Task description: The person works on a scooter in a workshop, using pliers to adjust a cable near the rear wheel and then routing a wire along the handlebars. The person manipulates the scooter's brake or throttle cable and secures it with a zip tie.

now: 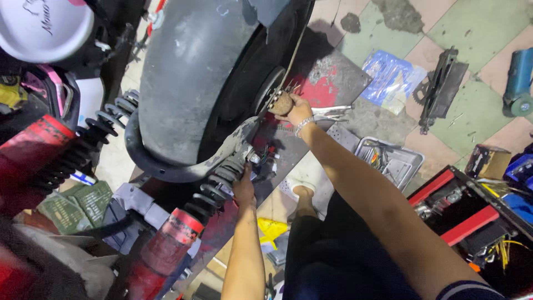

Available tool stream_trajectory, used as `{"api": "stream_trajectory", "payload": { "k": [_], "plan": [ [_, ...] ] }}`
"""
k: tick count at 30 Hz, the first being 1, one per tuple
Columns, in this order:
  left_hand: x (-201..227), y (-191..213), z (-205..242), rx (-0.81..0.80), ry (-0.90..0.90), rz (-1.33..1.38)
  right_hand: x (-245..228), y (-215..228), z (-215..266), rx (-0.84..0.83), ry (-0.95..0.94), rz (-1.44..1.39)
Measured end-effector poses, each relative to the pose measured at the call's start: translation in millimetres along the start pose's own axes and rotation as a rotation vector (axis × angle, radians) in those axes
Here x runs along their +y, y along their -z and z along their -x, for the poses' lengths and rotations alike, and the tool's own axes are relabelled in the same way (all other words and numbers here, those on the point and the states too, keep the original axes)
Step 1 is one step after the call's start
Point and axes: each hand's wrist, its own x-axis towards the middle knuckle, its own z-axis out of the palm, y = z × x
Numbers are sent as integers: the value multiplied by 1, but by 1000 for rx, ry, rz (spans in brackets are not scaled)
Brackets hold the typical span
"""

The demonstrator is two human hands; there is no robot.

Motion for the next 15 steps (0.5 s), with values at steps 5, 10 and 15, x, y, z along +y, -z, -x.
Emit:
{"api": "stream_trajectory", "payload": {
  "k": [5,10,15],
  "plan": [
    [-5,5,-8,81,89,-414,-5,-4,-5,-7,-64,-48],
    [-22,14,-9,47,-238,-89,52,-11,77,-191,-8,449],
    [-25,18,-6,92,-289,-131,114,-68,158,-221,-216,653]
  ]
}}
